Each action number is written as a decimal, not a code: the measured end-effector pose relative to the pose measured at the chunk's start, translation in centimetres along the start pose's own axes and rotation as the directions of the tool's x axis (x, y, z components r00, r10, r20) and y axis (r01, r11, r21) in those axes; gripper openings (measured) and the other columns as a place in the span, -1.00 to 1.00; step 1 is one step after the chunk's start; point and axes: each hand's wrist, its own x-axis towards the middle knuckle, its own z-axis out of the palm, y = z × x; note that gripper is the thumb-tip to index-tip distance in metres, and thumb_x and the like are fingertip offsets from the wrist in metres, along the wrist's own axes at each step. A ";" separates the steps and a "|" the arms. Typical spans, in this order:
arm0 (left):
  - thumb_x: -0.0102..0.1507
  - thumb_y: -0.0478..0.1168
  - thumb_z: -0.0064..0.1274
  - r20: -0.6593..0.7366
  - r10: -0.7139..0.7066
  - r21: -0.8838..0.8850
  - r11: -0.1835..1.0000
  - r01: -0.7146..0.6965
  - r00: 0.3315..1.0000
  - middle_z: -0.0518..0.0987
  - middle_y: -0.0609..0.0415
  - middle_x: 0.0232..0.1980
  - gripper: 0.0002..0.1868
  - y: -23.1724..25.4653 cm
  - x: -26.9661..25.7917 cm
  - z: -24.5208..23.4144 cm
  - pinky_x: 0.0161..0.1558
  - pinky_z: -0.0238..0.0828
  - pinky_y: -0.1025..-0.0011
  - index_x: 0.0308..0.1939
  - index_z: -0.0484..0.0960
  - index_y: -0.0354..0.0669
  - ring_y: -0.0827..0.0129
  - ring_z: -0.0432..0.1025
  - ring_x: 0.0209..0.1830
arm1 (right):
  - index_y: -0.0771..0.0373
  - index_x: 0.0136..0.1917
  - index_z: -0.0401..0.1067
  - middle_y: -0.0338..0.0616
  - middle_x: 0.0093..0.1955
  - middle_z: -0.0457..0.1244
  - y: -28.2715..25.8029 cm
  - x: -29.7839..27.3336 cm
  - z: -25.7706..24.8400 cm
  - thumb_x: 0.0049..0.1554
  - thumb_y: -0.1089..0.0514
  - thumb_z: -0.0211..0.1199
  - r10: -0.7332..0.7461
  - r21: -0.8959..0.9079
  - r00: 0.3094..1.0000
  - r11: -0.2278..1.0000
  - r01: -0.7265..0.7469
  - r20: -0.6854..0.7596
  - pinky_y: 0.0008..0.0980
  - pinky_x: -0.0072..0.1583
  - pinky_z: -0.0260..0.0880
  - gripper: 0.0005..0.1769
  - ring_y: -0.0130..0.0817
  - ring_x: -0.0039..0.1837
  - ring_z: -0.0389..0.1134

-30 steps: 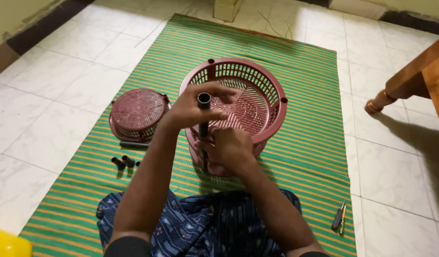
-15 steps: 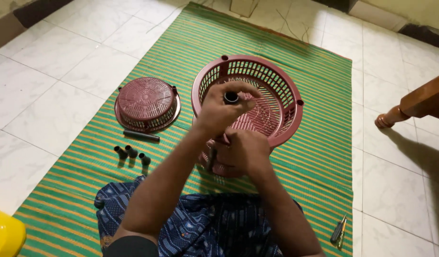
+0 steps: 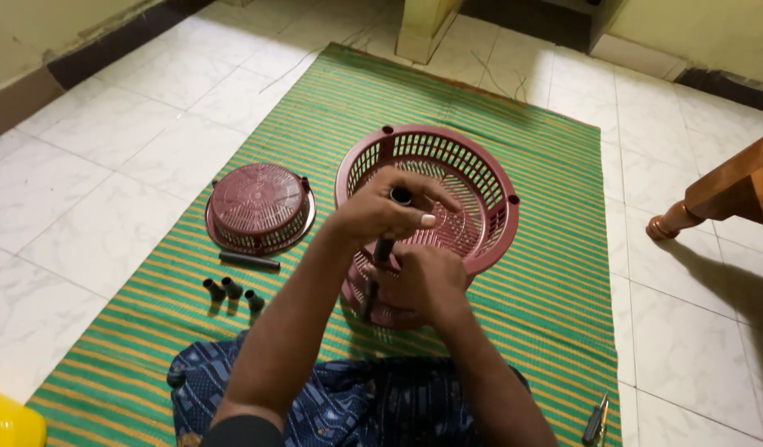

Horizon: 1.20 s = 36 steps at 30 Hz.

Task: The person sits on a mat and assembles a maroon plastic basket by inserting black plastic rods into the basket's holes. The person repeatedly inserts and removes the rods, adjusting their placement within the basket structure.

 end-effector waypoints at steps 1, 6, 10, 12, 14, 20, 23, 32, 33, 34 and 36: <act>0.18 -0.37 0.29 -0.077 0.000 0.052 0.999 0.004 0.997 0.51 0.22 -0.47 -0.65 -0.4 -0.1 0.5 -0.59 0.05 0.61 0.06 0.73 -0.24 0.70 0.22 -0.61 | -0.06 -0.19 0.59 -0.13 -0.28 0.41 0.2 0.0 0.2 -0.05 -0.41 0.28 -0.009 0.000 1.000 1.000 0.009 -0.012 0.00 -0.11 0.42 -0.55 -0.03 -0.17 0.46; 0.23 -0.39 0.24 -0.480 0.335 0.408 0.903 -0.132 0.811 0.58 0.24 -0.38 -0.73 -2.1 0.6 3.5 -0.46 0.22 0.60 0.02 0.76 -0.21 0.72 0.30 -0.51 | -0.04 -0.16 0.60 -0.08 -0.24 0.41 0.8 1.0 0.7 -0.05 -0.39 0.31 0.011 -0.081 0.999 0.997 -0.007 0.038 -0.02 -0.07 0.44 -0.55 -0.03 -0.14 0.46; 0.29 -0.34 0.21 -0.521 0.562 0.614 0.769 -0.175 0.642 0.68 0.25 -0.19 -0.79 -1.8 0.2 4.6 -0.29 0.42 0.58 0.00 0.73 -0.22 0.71 0.44 -0.34 | -0.02 -0.16 0.60 -0.08 -0.23 0.41 0.8 1.0 1.2 -0.04 -0.40 0.32 0.037 -0.098 0.997 0.995 -0.030 0.072 -0.02 -0.06 0.43 -0.53 -0.03 -0.13 0.47; 0.29 -0.29 0.23 -0.358 0.313 0.497 0.861 -0.104 0.880 0.58 0.23 -0.37 -0.81 -0.3 -0.2 3.1 -0.41 0.29 0.56 -0.03 0.76 -0.24 0.68 0.35 -0.46 | -0.07 -0.12 0.60 -0.09 -0.25 0.41 0.8 1.0 1.0 -0.05 -0.44 0.31 0.016 -0.066 0.999 0.998 -0.014 0.043 -0.01 -0.08 0.42 -0.51 -0.03 -0.14 0.46; 0.27 -0.26 0.22 -0.106 0.159 0.315 0.942 -0.119 0.982 0.55 0.22 -0.41 -0.76 0.9 -0.2 1.4 -0.43 0.28 0.55 0.00 0.74 -0.24 0.65 0.36 -0.48 | -0.16 -0.02 0.59 -0.07 -0.28 0.40 0.7 0.6 0.8 -0.07 -0.46 0.30 -0.012 -0.038 1.000 0.999 0.013 0.008 0.01 -0.11 0.41 -0.49 0.00 -0.17 0.45; 0.25 -0.30 0.23 0.031 -0.004 -0.045 0.999 0.006 1.000 0.41 0.29 -0.56 -0.72 0.7 0.2 0.2 -0.59 0.06 0.65 0.03 0.73 -0.30 0.72 0.21 -0.63 | -0.03 -0.19 0.59 -0.11 -0.27 0.40 0.7 0.3 0.3 -0.11 -0.52 0.35 0.016 -0.086 0.998 0.996 -0.011 0.053 -0.02 -0.11 0.41 -0.43 -0.06 -0.15 0.46; 0.24 -0.34 0.22 -0.249 0.061 0.148 0.989 -0.024 0.967 0.44 0.25 -0.49 -0.76 -0.6 0.0 1.5 -0.57 0.07 0.64 -0.01 0.76 -0.28 0.71 0.22 -0.58 | -0.07 -0.18 0.60 -0.12 -0.27 0.41 1.1 0.6 1.0 -0.10 -0.50 0.33 0.002 -0.056 0.999 0.998 0.000 0.033 -0.04 -0.09 0.42 -0.46 -0.08 -0.15 0.46; 0.29 -0.33 0.19 -0.299 0.384 0.496 0.845 -0.202 0.873 0.63 0.20 -0.25 -0.79 -1.0 0.1 3.0 -0.32 0.35 0.61 0.01 0.73 -0.24 0.68 0.43 -0.35 | -0.07 -0.11 0.61 -0.13 -0.26 0.42 1.7 1.0 1.5 -0.11 -0.42 0.33 -0.065 0.001 0.997 0.998 0.065 -0.049 -0.03 -0.13 0.43 -0.51 -0.06 -0.19 0.46; 0.29 -0.32 0.19 -0.154 0.225 0.340 0.926 -0.163 0.962 0.58 0.21 -0.31 -0.76 -0.2 -0.3 1.5 -0.38 0.27 0.61 0.03 0.73 -0.27 0.67 0.37 -0.41 | -0.06 -0.13 0.61 -0.12 -0.26 0.41 1.6 0.7 1.3 -0.10 -0.44 0.33 -0.046 -0.032 0.999 0.998 0.045 -0.007 -0.03 -0.12 0.42 -0.50 -0.06 -0.19 0.46; 0.28 -0.31 0.19 0.027 0.082 0.186 0.979 -0.086 0.996 0.54 0.22 -0.37 -0.72 0.3 -0.3 0.6 -0.44 0.19 0.60 0.06 0.72 -0.30 0.67 0.32 -0.47 | -0.05 -0.14 0.60 -0.11 -0.27 0.41 1.4 0.5 1.2 -0.09 -0.46 0.32 -0.025 -0.066 0.999 0.997 0.027 0.034 -0.03 -0.12 0.42 -0.49 -0.06 -0.18 0.46; 0.26 -0.24 0.18 0.186 0.037 -0.113 0.993 -0.016 0.982 0.54 0.23 -0.47 -0.67 0.4 -0.2 -0.5 -0.50 0.30 0.55 0.09 0.71 -0.27 0.62 0.39 -0.54 | -0.03 -0.18 0.60 -0.10 -0.28 0.40 1.1 0.4 0.9 -0.07 -0.48 0.31 -0.004 -0.108 0.997 0.994 0.012 0.071 -0.04 -0.10 0.42 -0.47 -0.07 -0.17 0.46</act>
